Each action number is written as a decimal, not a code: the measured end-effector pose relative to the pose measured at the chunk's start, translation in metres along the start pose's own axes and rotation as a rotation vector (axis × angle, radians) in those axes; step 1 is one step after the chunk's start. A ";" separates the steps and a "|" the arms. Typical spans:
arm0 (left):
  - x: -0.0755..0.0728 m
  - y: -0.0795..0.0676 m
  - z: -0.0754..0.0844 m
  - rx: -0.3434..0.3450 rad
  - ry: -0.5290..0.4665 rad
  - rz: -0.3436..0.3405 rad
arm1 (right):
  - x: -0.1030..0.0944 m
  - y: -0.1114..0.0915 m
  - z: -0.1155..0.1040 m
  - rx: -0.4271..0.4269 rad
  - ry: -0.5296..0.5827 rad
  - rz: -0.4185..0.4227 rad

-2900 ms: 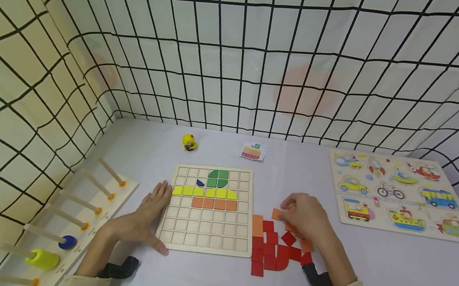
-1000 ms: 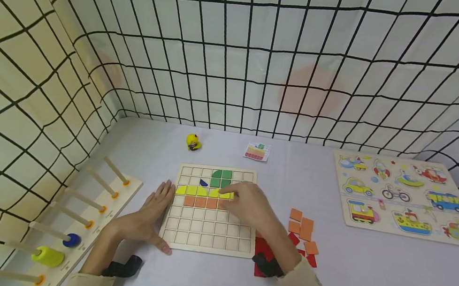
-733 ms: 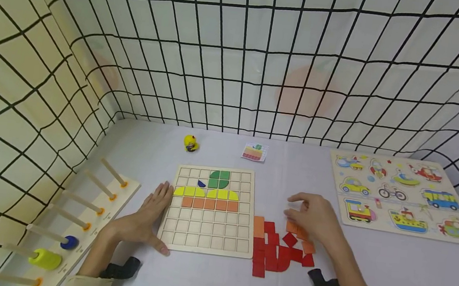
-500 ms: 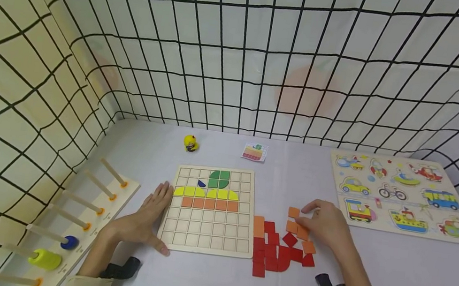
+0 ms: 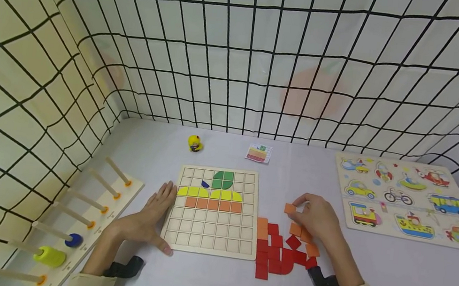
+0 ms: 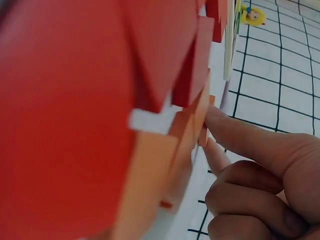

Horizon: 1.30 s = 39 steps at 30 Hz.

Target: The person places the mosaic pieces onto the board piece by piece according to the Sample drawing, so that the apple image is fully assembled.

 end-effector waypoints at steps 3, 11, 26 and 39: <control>0.000 0.000 0.000 -0.002 -0.007 -0.001 | 0.005 -0.001 -0.020 -0.031 -0.012 -0.006; 0.000 0.000 0.001 0.003 -0.009 -0.003 | 0.067 0.003 -0.139 -0.283 0.010 -0.088; 0.000 -0.001 -0.001 0.000 0.023 -0.019 | 0.137 0.018 -0.220 -0.349 -0.084 -0.059; 0.001 -0.001 -0.002 0.014 0.020 -0.016 | 0.144 0.016 -0.232 -0.419 -0.093 -0.088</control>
Point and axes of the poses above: each hand's wrist, its own y-axis towards the middle knuckle, its own x-axis out of the palm, z = x × y, the point moved 10 cm from there along y, towards the middle knuckle
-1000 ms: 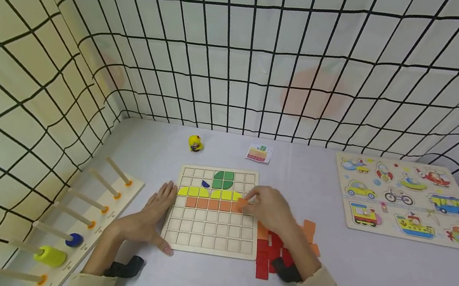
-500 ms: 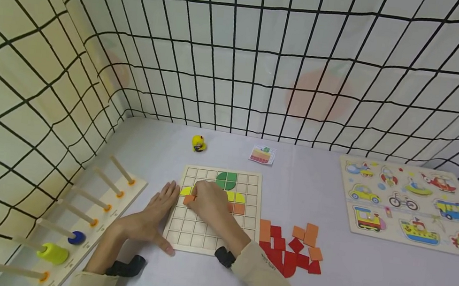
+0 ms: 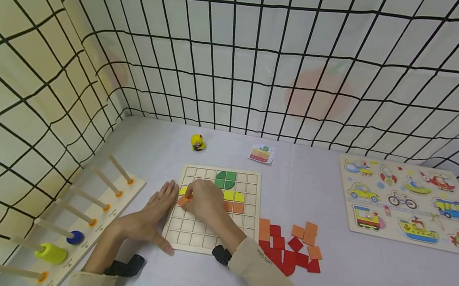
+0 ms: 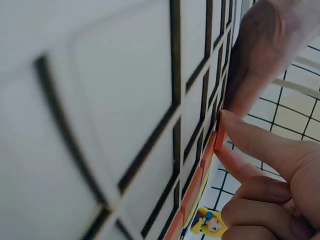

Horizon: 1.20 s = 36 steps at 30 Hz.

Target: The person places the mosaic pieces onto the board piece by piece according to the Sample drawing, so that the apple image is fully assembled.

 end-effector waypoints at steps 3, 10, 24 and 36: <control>0.000 0.001 0.001 0.008 0.003 0.001 | 0.000 0.001 -0.002 -0.002 -0.006 -0.003; 0.000 0.001 0.002 0.009 0.005 -0.003 | 0.001 0.002 -0.002 -0.003 0.026 -0.013; 0.001 0.000 -0.001 -0.006 -0.001 -0.002 | 0.006 0.002 -0.004 -0.015 0.016 -0.031; 0.000 -0.001 -0.001 -0.004 0.002 -0.001 | 0.003 0.007 0.001 -0.010 0.097 -0.010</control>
Point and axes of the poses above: each hand's wrist, its own y-axis towards the middle knuckle, its own x-axis out of the palm, z = x × y, the point moved 10 cm from there along y, towards the middle knuckle
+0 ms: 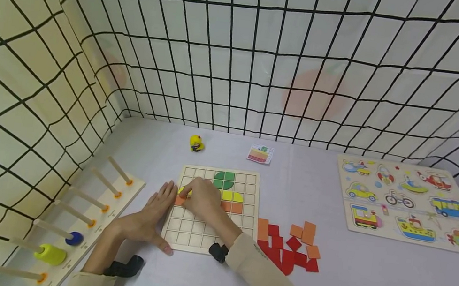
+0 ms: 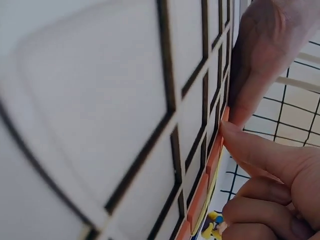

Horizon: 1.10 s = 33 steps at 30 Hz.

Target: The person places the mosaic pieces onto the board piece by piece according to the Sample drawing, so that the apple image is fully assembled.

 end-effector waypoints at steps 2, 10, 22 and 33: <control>0.001 0.001 0.001 0.004 -0.001 -0.002 | -0.006 -0.003 0.004 0.017 0.031 0.003; 0.002 0.001 0.001 -0.005 -0.002 0.005 | -0.071 -0.049 0.058 0.126 0.091 0.038; 0.001 0.000 0.001 -0.010 -0.017 0.006 | -0.162 -0.162 0.213 0.362 0.026 -0.021; 0.003 0.002 0.000 -0.008 0.008 0.002 | -0.147 -0.164 0.228 0.341 0.098 -0.116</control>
Point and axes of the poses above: each hand's wrist, its own y-axis towards the middle knuckle, its own x-axis out of the palm, z = x × y, the point moved 10 cm from there along y, towards the middle knuckle
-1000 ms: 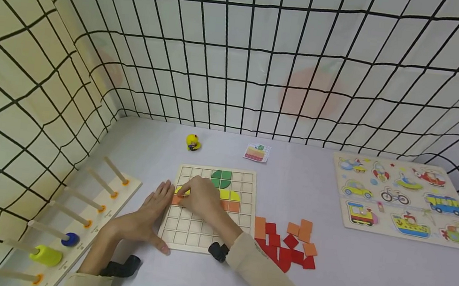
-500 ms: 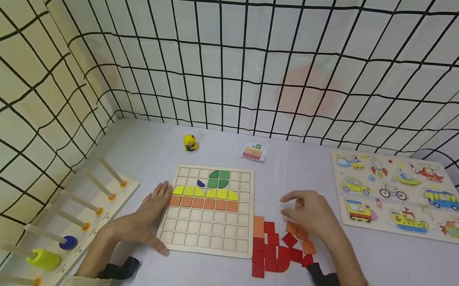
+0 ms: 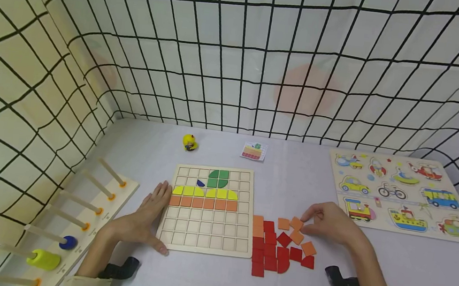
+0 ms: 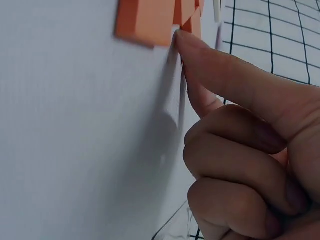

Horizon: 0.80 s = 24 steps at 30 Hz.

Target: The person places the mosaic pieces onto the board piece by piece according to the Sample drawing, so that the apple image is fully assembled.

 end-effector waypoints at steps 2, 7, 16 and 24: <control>0.000 0.000 0.000 -0.002 0.001 0.003 | 0.002 0.001 -0.003 0.003 0.006 0.000; 0.000 0.001 0.001 0.000 -0.012 0.004 | 0.006 0.001 -0.009 0.005 0.012 -0.003; 0.000 0.001 0.001 0.003 -0.017 0.003 | -0.005 0.004 -0.015 -0.004 -0.073 0.148; -0.001 0.000 0.002 0.001 -0.011 0.009 | -0.008 0.007 -0.013 0.029 -0.053 0.199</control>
Point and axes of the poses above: each hand's wrist, its own y-axis towards the middle knuckle, its own x-axis out of the palm, z = x × y, the point moved 10 cm from there along y, towards the middle knuckle
